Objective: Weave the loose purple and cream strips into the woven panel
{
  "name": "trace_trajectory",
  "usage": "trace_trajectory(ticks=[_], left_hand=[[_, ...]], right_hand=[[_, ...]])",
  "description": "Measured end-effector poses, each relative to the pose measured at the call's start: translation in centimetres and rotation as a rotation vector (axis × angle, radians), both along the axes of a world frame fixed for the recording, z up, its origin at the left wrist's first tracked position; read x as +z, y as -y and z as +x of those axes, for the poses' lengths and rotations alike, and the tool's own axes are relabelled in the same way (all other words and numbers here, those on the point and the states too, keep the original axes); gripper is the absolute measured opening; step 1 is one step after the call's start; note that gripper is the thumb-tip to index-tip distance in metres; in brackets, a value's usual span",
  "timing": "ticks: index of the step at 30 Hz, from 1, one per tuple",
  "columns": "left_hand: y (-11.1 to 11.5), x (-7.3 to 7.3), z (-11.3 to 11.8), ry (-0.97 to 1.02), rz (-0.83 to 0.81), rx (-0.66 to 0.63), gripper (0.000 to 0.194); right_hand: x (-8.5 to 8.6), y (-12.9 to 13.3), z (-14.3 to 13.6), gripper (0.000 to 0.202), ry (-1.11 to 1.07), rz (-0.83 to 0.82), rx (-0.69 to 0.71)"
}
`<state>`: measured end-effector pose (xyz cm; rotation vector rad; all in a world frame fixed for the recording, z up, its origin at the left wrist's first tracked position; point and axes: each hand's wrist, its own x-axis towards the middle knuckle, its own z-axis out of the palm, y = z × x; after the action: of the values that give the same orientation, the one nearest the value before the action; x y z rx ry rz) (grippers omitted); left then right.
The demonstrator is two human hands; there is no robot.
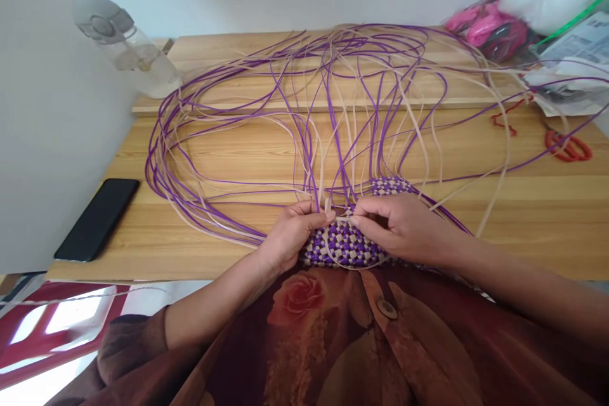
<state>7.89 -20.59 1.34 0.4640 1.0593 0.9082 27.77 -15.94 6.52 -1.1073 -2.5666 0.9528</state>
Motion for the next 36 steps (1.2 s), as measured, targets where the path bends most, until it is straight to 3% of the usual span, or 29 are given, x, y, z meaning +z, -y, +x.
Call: trace_trajectory(ticks=[2,4,7,10,13,16,19,21,24,28,30,34,36], left_hand=[[-0.1,0.2,0.0,0.015,0.006,-0.013,0.02],[-0.1,0.4,0.0,0.011,0.003,-0.021,0.022],[0.0,0.5,0.0,0.002,0.016,-0.021,0.026],[0.3,0.5,0.0,-0.018,0.066,0.006,0.03],[0.4,0.4,0.0,-0.06,0.091,0.018,0.034],[0.4,0.3,0.0,-0.06,0.083,-0.004,0.033],[0.4,0.3,0.0,-0.036,0.068,0.006,0.033],[0.4,0.3,0.0,0.002,0.061,0.017,0.031],[0.4,0.2,-0.1,0.044,0.068,0.042,0.027],[0.4,0.3,-0.3,0.039,0.065,0.01,0.025],[0.3,0.4,-0.4,0.014,0.039,-0.022,0.026],[0.2,0.5,-0.5,-0.018,0.002,-0.046,0.026],[0.1,0.5,-0.6,-0.015,-0.012,-0.06,0.026]], right_hand=[[1.0,0.6,-0.3,0.024,0.013,0.278,0.007],[1.7,1.6,-0.8,0.034,0.022,0.375,0.116],[2.1,2.7,-1.7,0.02,0.053,0.257,0.289],[2.2,2.6,-1.8,0.014,0.021,0.192,0.199],[2.5,1.4,-1.5,0.014,0.035,0.324,0.136],[3.1,-0.1,-1.3,0.016,0.147,0.403,0.271],[3.4,-1.3,-1.7,0.018,0.162,0.161,0.413],[3.2,-2.1,-2.2,0.02,0.15,0.075,0.37],[2.5,-3.1,-3.0,0.02,0.196,0.107,0.271],[1.7,-3.9,-3.6,0.018,0.209,0.053,0.328],[1.8,-4.1,-3.4,0.016,0.145,0.141,0.288],[2.2,-3.5,-1.7,0.015,0.0,0.52,0.063],[2.2,-2.9,-0.4,0.017,0.043,0.496,0.131]])
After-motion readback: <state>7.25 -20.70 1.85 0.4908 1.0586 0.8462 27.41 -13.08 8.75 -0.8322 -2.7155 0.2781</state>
